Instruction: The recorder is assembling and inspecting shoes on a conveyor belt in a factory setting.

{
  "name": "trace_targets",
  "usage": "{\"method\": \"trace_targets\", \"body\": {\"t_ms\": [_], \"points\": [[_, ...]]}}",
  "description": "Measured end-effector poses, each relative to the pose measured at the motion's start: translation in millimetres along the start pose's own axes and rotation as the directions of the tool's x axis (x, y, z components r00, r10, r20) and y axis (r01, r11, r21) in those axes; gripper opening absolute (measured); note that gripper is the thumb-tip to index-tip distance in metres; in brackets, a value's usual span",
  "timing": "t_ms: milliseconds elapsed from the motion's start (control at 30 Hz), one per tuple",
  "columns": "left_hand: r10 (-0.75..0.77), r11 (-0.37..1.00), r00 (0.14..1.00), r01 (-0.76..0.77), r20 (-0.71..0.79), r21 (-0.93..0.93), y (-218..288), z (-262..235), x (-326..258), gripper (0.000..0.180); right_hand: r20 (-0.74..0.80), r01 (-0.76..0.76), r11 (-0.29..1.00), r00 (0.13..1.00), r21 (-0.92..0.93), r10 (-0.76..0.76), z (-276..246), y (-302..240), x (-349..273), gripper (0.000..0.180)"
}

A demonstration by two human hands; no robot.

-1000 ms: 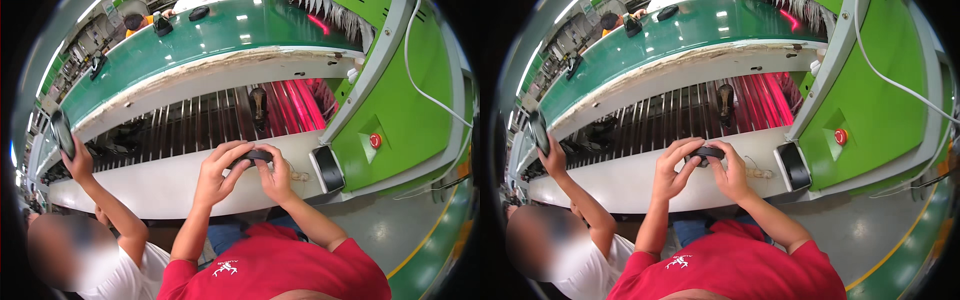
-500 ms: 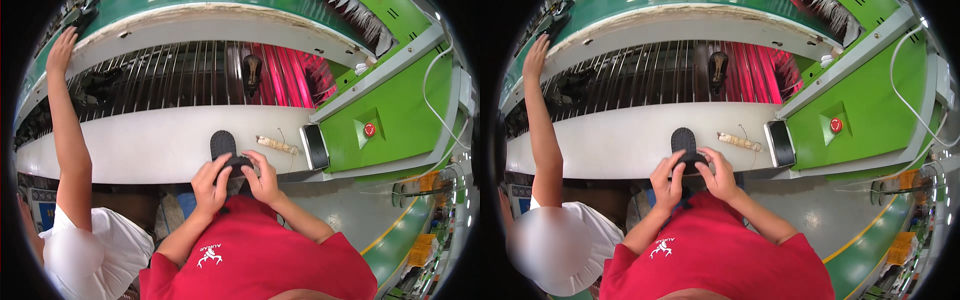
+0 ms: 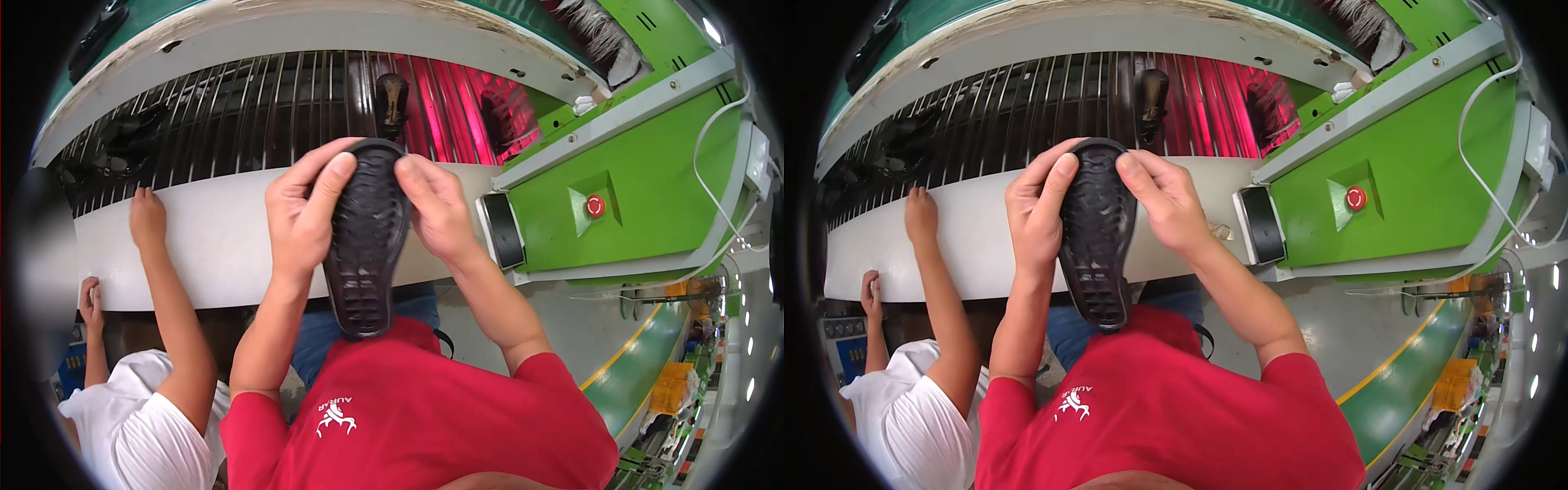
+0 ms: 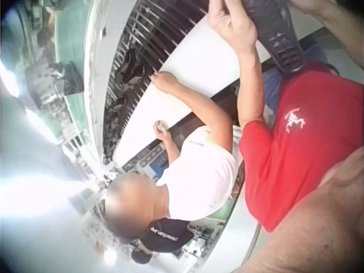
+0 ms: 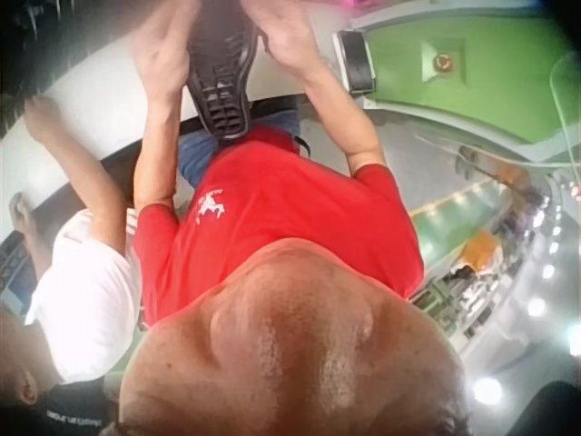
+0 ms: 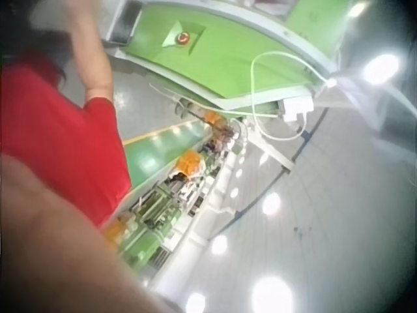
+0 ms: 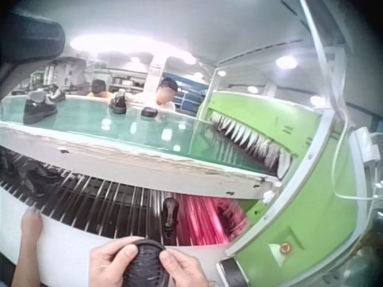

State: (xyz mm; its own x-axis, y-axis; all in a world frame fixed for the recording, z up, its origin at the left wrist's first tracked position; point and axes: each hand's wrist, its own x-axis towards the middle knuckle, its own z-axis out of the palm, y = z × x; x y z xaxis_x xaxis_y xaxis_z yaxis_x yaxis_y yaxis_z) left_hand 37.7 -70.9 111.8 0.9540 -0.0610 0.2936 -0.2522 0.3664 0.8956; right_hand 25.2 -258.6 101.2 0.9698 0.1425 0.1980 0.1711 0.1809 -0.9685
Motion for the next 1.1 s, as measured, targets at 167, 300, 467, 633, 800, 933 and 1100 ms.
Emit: {"method": "trace_targets", "body": {"t_ms": [167,300,467,633,800,933,1100], "points": [[-0.069,0.980,0.977,0.104,-0.201,0.171,-78,-52,28,0.033,-0.069,-0.032,0.737,0.997,-0.675,-0.021,-47,54,79,0.053],[-0.118,0.942,0.937,0.210,-0.329,0.260,-113,-91,40,0.034,-0.283,-0.274,-0.071,0.934,-0.959,0.219,-76,83,137,0.104],[-0.079,0.902,0.944,0.204,-0.319,0.380,-133,-101,36,0.034,-0.192,-0.151,-0.203,0.961,-0.968,0.201,-86,126,163,0.115],[-0.073,0.915,0.930,0.207,-0.361,0.346,-137,-103,27,0.031,-0.266,-0.191,-0.242,0.907,-0.951,0.326,-80,119,167,0.108],[-0.081,0.901,0.938,0.213,-0.337,0.378,-136,-96,30,0.030,-0.204,-0.260,0.322,0.959,-0.910,0.197,-134,91,153,0.082],[-0.091,0.902,0.948,0.209,-0.305,0.379,-136,-107,30,0.031,-0.206,-0.442,0.788,0.897,-0.428,0.391,-117,55,112,0.052],[0.153,0.498,0.975,0.064,-0.160,0.865,-102,-98,30,0.035,-0.148,-0.292,0.952,0.941,0.090,0.303,-81,18,27,0.037]]}}
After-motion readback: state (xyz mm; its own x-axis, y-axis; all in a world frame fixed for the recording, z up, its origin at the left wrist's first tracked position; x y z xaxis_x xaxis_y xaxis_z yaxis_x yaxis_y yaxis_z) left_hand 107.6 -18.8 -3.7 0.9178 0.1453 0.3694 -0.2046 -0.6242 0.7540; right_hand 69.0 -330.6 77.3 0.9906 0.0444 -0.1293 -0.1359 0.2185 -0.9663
